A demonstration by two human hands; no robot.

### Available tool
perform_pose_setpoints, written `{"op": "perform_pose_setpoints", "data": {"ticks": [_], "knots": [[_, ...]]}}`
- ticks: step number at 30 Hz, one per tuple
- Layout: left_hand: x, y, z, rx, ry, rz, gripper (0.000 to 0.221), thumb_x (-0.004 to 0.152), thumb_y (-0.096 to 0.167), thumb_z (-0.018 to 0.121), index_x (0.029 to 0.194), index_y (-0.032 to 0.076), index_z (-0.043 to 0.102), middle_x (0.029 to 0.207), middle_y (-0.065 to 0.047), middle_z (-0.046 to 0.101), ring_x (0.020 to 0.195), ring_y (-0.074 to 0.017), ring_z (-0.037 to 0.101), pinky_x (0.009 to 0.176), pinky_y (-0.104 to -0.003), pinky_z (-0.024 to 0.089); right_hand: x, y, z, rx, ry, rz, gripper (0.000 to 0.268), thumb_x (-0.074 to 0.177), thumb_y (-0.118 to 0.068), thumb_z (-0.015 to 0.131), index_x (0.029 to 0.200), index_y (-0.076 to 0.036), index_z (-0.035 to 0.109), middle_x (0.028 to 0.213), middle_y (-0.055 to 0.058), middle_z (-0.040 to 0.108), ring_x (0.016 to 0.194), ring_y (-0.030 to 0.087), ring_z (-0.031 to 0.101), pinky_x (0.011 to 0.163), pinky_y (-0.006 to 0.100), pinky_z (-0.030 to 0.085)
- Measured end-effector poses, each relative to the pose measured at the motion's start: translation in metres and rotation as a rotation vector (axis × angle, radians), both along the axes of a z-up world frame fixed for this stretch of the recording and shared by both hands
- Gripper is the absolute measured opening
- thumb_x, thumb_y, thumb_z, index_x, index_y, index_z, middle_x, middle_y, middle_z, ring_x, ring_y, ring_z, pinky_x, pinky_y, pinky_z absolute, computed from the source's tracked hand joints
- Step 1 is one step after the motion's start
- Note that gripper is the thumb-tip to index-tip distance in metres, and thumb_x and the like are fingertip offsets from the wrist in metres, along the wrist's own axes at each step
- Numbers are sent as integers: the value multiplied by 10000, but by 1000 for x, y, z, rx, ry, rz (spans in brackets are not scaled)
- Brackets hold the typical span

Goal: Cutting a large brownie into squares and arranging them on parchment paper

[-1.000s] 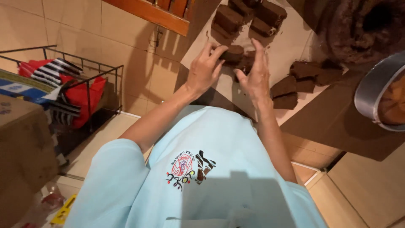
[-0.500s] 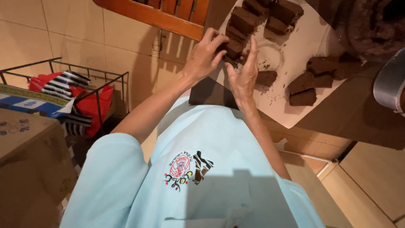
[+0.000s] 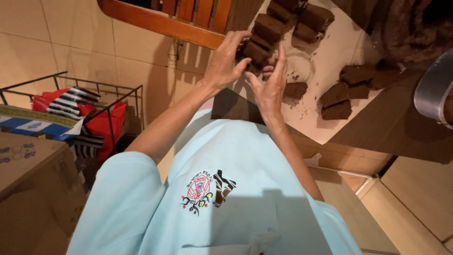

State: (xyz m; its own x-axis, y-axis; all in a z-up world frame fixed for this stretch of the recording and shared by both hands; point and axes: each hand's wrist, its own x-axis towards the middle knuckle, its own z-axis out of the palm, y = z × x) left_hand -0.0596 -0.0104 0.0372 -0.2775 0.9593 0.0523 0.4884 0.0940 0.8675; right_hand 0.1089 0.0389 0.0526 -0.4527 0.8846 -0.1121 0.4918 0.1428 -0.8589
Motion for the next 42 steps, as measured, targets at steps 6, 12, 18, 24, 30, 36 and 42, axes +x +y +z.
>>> {"op": "perform_pose_setpoints", "data": {"ticks": [6, 12, 18, 24, 30, 36, 42], "knots": [[14, 9, -12, 3, 220, 119, 492, 989, 238, 706, 1390, 73, 473, 1228, -155, 611, 1073, -286, 644, 902, -422, 596, 44, 62, -5, 122, -12, -71, 540, 1004, -8, 734, 1421, -71, 397, 1089, 96, 628, 779, 151, 668, 613, 230, 652], [69, 62, 0, 87, 596, 70, 636, 886, 158, 795, 1421, 66, 464, 1222, -116, 630, 1127, -287, 581, 959, -414, 488, 60, 138, -2, 196, -87, -36, 652, 1024, 15, 779, 1521, -188, 409, 1545, 162, 418, 1453, 382, 367, 1208, 598, 347], [103, 99, 20, -160, 1044, 103, 929, 916, 539, 860, 1515, 70, 327, 1230, -66, 539, 1169, -252, 508, 961, -415, 308, 56, 169, -2, 250, 40, 270, 614, 1017, 67, 692, 1525, -130, 408, 1454, 180, 490, 1350, 336, 533, 1140, 439, 479], [115, 115, 15, -281, 1163, 159, 959, 888, 571, 811, 1536, 82, 299, 1129, -44, 525, 1104, -226, 517, 959, -409, 243, 52, 177, -12, 262, 42, 312, 550, 1038, 18, 685, 1511, -69, 418, 1478, 193, 510, 1393, 357, 507, 1176, 480, 432], [129, 123, 2, -276, 1135, 222, 847, 830, 326, 735, 1519, 78, 310, 1053, -50, 530, 1041, -239, 524, 916, -404, 252, 50, 179, -3, 265, 74, 277, 533, 977, 44, 743, 1429, -28, 471, 1407, 176, 572, 1289, 319, 579, 1106, 407, 483], [138, 133, -6, -217, 1101, 319, 612, 919, 221, 604, 1472, 106, 369, 1055, -52, 550, 1021, -256, 551, 890, -422, 300, 58, 180, -1, 253, 127, 283, 535, 978, 69, 737, 1423, -77, 477, 1327, 124, 614, 1119, 251, 646, 957, 346, 546], [142, 127, 7, -232, 1051, 295, 676, 861, 179, 648, 1447, 101, 320, 1090, -78, 528, 1011, -276, 530, 872, -425, 317, 70, 169, -1, 172, 171, 298, 438, 1067, 7, 705, 1410, -118, 463, 1161, 134, 601, 1052, 257, 639, 919, 384, 563]]}}
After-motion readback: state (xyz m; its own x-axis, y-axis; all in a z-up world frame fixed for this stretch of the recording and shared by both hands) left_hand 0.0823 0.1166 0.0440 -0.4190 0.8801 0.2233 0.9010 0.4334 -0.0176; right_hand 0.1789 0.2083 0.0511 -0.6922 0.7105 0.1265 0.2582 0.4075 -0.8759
